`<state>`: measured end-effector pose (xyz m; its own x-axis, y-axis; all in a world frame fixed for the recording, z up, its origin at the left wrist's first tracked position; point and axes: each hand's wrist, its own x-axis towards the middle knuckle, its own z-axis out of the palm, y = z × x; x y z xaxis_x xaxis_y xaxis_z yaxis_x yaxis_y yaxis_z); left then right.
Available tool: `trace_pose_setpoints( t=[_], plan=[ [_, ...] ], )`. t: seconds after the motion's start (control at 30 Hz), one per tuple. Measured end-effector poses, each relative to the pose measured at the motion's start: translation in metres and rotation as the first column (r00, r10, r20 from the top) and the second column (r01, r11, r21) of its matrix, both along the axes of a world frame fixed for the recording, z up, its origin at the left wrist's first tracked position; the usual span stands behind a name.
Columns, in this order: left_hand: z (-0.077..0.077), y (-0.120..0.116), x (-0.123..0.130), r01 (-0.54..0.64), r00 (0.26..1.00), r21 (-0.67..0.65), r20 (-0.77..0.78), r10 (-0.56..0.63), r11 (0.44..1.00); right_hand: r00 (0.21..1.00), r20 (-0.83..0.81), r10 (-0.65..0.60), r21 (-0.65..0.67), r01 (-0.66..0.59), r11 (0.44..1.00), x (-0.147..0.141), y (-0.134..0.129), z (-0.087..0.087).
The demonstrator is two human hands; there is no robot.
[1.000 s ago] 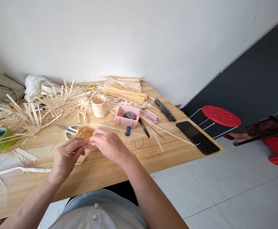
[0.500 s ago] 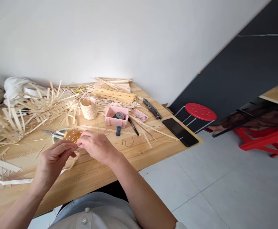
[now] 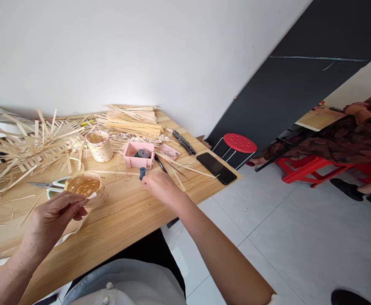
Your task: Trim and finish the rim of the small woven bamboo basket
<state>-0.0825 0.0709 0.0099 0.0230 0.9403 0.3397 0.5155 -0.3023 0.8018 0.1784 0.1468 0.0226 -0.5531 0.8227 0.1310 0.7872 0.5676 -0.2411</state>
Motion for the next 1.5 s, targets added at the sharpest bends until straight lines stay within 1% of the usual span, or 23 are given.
trace_pose_setpoints(
  t=[0.1, 0.17, 0.23, 0.33, 0.4, 0.5, 0.57, 0.63, 0.67, 0.7, 0.73, 0.77, 0.8, 0.87, 0.93, 0.97, 1.0, 1.03, 1.17, 1.3, 1.5],
  plan=[
    [0.007, 0.003, 0.002, -0.034, 0.986, -0.059, 0.162, 0.043, 0.998, 0.979, 0.203, 0.014, -0.103, 0.007, 0.995, -0.004, 0.008, -0.014],
    [0.012, 0.004, 0.003, -0.051, 0.954, -0.112, 0.288, 0.082, 0.992, 0.954, 0.299, 0.020, -0.137, 0.022, 0.990, -0.013, 0.011, -0.017],
    [0.018, 0.006, 0.002, -0.038, 0.912, -0.171, 0.397, 0.104, 0.985, 0.931, 0.364, 0.037, -0.155, 0.022, 0.988, -0.020, 0.011, -0.015],
    [0.026, 0.007, -0.003, 0.022, 0.854, -0.231, 0.510, 0.102, 0.973, 0.912, 0.404, 0.071, -0.164, -0.004, 0.986, -0.026, 0.008, -0.011],
    [0.029, 0.007, -0.006, 0.051, 0.819, -0.250, 0.564, 0.103, 0.967, 0.910, 0.408, 0.078, -0.158, -0.014, 0.987, -0.027, 0.005, -0.011],
    [0.032, 0.006, -0.011, 0.066, 0.784, -0.263, 0.610, 0.113, 0.963, 0.914, 0.404, 0.044, -0.133, 0.011, 0.991, -0.027, 0.000, -0.015],
    [0.032, 0.006, -0.014, 0.065, 0.783, -0.258, 0.611, 0.111, 0.964, 0.918, 0.397, 0.011, -0.123, 0.041, 0.991, -0.024, -0.003, -0.014],
    [0.031, 0.007, -0.017, 0.063, 0.794, -0.250, 0.599, 0.103, 0.966, 0.940, 0.339, -0.028, -0.104, 0.067, 0.992, -0.021, -0.007, -0.006],
    [0.031, 0.007, -0.018, 0.063, 0.800, -0.247, 0.591, 0.099, 0.967, 0.964, 0.262, -0.046, -0.095, 0.073, 0.993, -0.019, -0.011, 0.000],
    [0.031, 0.008, -0.018, 0.065, 0.806, -0.244, 0.585, 0.093, 0.968, 0.988, 0.144, -0.059, -0.086, 0.071, 0.994, -0.018, -0.015, 0.008],
    [0.031, 0.008, -0.019, 0.067, 0.811, -0.240, 0.578, 0.087, 0.968, 0.998, -0.009, -0.055, -0.088, 0.054, 0.995, -0.018, -0.020, 0.016],
    [0.032, 0.009, -0.019, 0.070, 0.817, -0.235, 0.572, 0.079, 0.969, 0.984, -0.173, -0.039, -0.095, 0.023, 0.995, -0.019, -0.026, 0.024],
    [0.033, 0.009, -0.018, 0.072, 0.823, -0.228, 0.564, 0.072, 0.971, 0.946, -0.325, -0.013, -0.103, -0.022, 0.994, -0.022, -0.032, 0.032],
    [0.036, 0.009, -0.016, 0.070, 0.839, -0.209, 0.542, 0.056, 0.976, 0.827, -0.562, 0.022, -0.108, -0.100, 0.989, -0.032, -0.043, 0.043],
    [0.039, 0.008, -0.014, 0.057, 0.856, -0.183, 0.515, 0.046, 0.982, 0.691, -0.722, 0.037, -0.076, -0.131, 0.988, -0.047, -0.051, 0.047],
    [0.040, 0.007, -0.013, 0.051, 0.863, -0.167, 0.503, 0.041, 0.985, 0.641, -0.766, 0.052, -0.047, -0.137, 0.990, -0.056, -0.053, 0.047],
    [0.041, 0.006, -0.012, 0.044, 0.870, -0.152, 0.491, 0.037, 0.987, 0.611, -0.789, 0.069, -0.017, -0.134, 0.991, -0.064, -0.054, 0.046],
    [0.042, 0.005, -0.012, 0.036, 0.877, -0.139, 0.479, 0.036, 0.990, 0.605, -0.792, 0.084, 0.009, -0.126, 0.992, -0.073, -0.055, 0.045],
    [0.041, 0.001, -0.010, 0.000, 0.902, -0.093, 0.429, 0.040, 0.996, 0.674, -0.726, 0.134, 0.113, -0.075, 0.991, -0.099, -0.056, 0.037],
    [0.039, 0.000, -0.009, -0.033, 0.905, -0.063, 0.422, 0.057, 0.997, 0.719, -0.662, 0.211, 0.235, -0.067, 0.970, -0.113, -0.056, 0.031],
    [0.039, 0.000, -0.007, -0.050, 0.902, -0.051, 0.427, 0.067, 0.997, 0.732, -0.640, 0.232, 0.251, -0.085, 0.964, -0.120, -0.055, 0.023]
  ],
)
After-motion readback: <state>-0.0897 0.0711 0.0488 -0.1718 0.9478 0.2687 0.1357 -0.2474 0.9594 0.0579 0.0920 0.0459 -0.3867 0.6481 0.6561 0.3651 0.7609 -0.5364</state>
